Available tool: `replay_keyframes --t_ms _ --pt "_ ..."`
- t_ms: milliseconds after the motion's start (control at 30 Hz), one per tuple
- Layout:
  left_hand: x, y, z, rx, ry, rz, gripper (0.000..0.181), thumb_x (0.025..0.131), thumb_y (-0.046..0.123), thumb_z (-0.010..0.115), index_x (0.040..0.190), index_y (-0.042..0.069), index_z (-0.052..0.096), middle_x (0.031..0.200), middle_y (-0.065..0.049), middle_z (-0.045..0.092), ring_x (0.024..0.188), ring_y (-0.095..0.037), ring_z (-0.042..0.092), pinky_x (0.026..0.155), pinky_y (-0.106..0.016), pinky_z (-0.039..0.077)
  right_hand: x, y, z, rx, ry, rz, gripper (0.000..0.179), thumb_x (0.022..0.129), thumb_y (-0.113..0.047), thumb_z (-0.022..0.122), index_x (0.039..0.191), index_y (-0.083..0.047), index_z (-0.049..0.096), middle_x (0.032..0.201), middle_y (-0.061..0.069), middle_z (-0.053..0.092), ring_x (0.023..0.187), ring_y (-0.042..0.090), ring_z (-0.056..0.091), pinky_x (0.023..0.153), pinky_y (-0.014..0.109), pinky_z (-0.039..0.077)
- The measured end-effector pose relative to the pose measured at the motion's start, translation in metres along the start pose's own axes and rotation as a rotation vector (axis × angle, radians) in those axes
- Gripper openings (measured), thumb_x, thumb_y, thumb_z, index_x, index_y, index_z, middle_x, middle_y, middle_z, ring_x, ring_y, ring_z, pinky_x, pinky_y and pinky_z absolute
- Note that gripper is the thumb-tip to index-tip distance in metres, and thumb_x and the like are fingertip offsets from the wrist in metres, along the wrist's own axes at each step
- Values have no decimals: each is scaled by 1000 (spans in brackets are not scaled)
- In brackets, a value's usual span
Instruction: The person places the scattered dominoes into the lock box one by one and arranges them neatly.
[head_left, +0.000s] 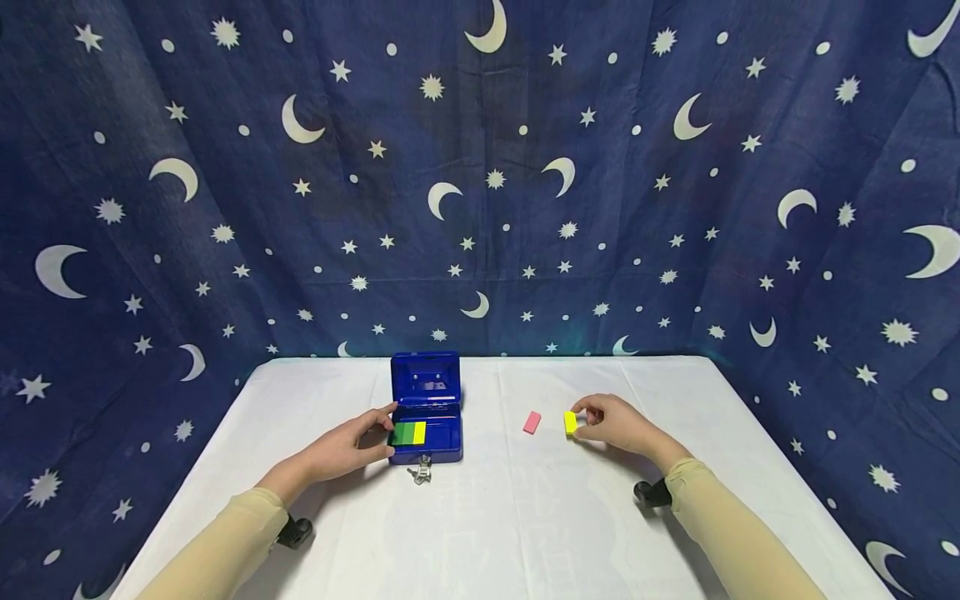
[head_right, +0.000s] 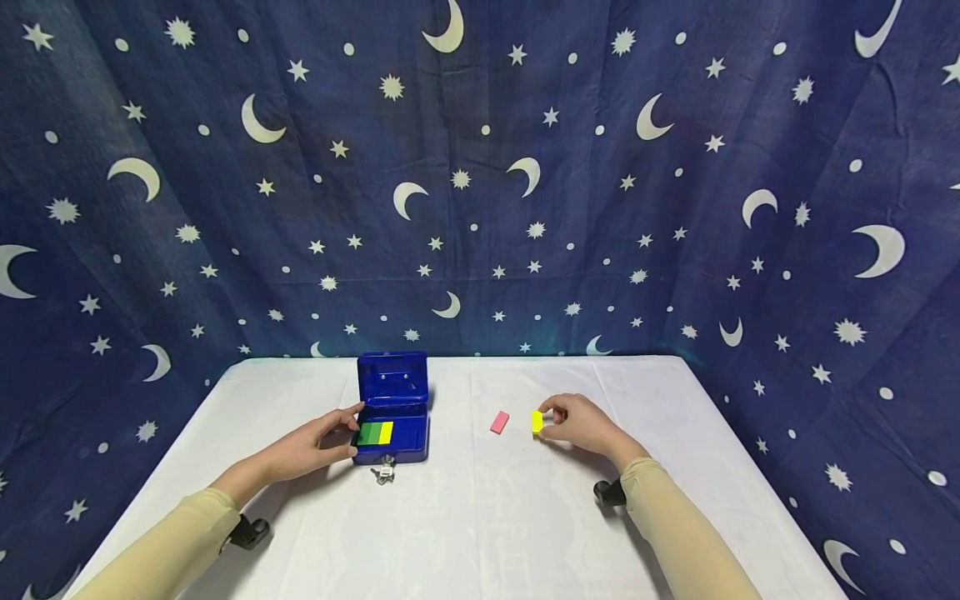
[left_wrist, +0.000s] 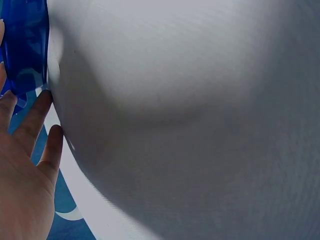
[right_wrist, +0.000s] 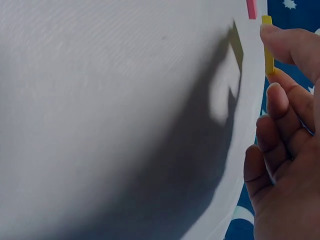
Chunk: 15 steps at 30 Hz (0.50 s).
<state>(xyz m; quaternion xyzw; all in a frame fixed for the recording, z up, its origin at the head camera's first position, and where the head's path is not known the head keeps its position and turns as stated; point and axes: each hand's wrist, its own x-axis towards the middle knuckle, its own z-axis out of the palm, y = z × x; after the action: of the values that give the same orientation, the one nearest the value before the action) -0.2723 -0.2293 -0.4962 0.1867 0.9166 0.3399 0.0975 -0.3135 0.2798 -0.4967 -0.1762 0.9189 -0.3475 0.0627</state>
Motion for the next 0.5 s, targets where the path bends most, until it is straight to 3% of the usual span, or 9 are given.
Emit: replay_keyframes --t_ms 300,500 --pt "-1 1 -1 11 2 13 37 94 47 71 118 24 54 164 6 32 147 -26 35 115 -59 28 4 -12 2 -48 28 -79 33 85 -19 80 115 -9 69 78 -2 52 74 15 47 69 33 40" --pt "-1 2 -1 9 0 17 37 94 47 71 119 24 54 164 5 32 148 -27 34 115 -59 27 6 -20 5 -30 49 -88 33 85 -18 81 114 -10 69 78 -2 52 73 15 48 68 31 40"
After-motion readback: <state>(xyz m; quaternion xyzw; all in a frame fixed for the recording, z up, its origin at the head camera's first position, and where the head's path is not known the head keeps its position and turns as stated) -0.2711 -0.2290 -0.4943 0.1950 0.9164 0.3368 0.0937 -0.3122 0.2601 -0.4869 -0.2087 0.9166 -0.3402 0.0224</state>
